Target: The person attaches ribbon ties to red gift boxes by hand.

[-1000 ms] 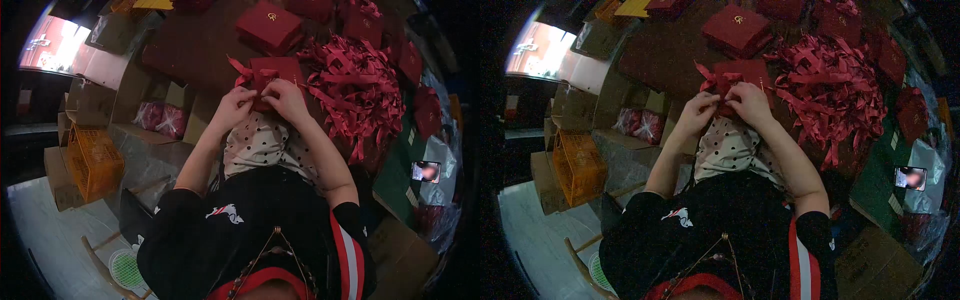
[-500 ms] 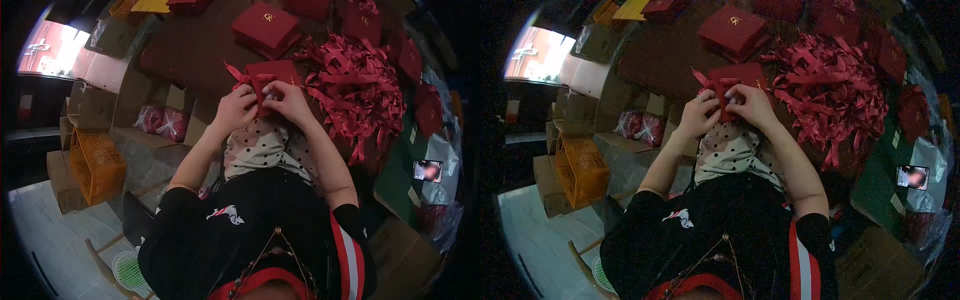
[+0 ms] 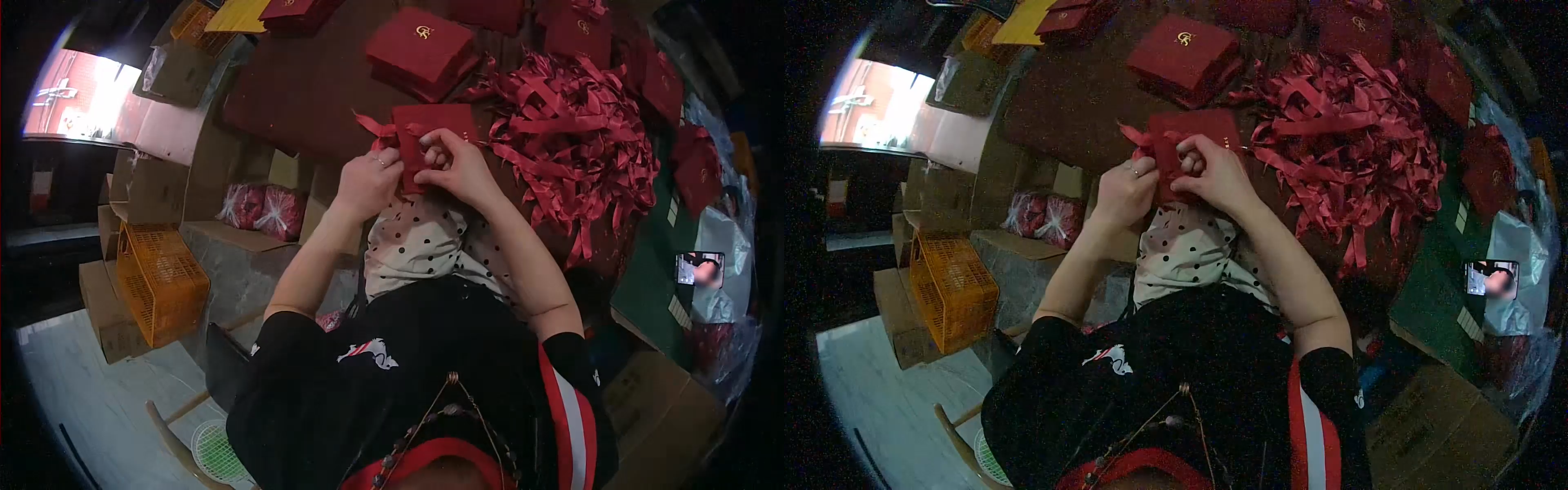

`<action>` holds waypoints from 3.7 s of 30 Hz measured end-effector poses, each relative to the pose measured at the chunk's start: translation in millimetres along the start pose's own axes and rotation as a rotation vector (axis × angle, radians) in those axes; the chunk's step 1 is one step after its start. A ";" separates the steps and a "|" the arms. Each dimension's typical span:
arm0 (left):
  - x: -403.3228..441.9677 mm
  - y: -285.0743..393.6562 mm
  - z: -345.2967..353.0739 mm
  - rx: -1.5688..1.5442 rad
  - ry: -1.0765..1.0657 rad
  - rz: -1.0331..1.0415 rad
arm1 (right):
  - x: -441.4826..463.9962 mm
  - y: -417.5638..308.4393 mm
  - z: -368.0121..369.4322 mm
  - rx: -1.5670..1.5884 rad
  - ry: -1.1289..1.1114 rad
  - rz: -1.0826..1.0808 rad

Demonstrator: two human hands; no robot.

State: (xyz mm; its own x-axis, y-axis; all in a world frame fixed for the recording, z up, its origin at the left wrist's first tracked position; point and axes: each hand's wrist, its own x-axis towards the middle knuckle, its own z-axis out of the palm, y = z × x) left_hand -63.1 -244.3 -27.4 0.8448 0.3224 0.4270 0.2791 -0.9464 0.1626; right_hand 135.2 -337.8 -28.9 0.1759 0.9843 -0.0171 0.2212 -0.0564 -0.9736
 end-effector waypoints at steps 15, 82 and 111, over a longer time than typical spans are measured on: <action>-13.0 -20.6 -32.6 -0.077 0.029 -0.225 | -8.6 13.7 3.4 0.070 0.068 -0.071; 54.2 -103.6 -16.9 0.402 0.292 -0.245 | -36.4 12.8 8.0 -0.110 0.502 -0.680; 129.4 -63.0 -21.2 0.248 0.671 0.250 | -31.6 -5.7 -50.9 -0.530 0.472 -0.219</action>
State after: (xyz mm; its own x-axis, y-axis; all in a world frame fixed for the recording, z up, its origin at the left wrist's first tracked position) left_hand 19.0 -142.5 36.4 0.4590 -0.0351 0.8877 0.2772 -0.9437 -0.1807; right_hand 177.2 -377.1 -11.2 0.4415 0.8123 0.3812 0.7111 -0.0576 -0.7007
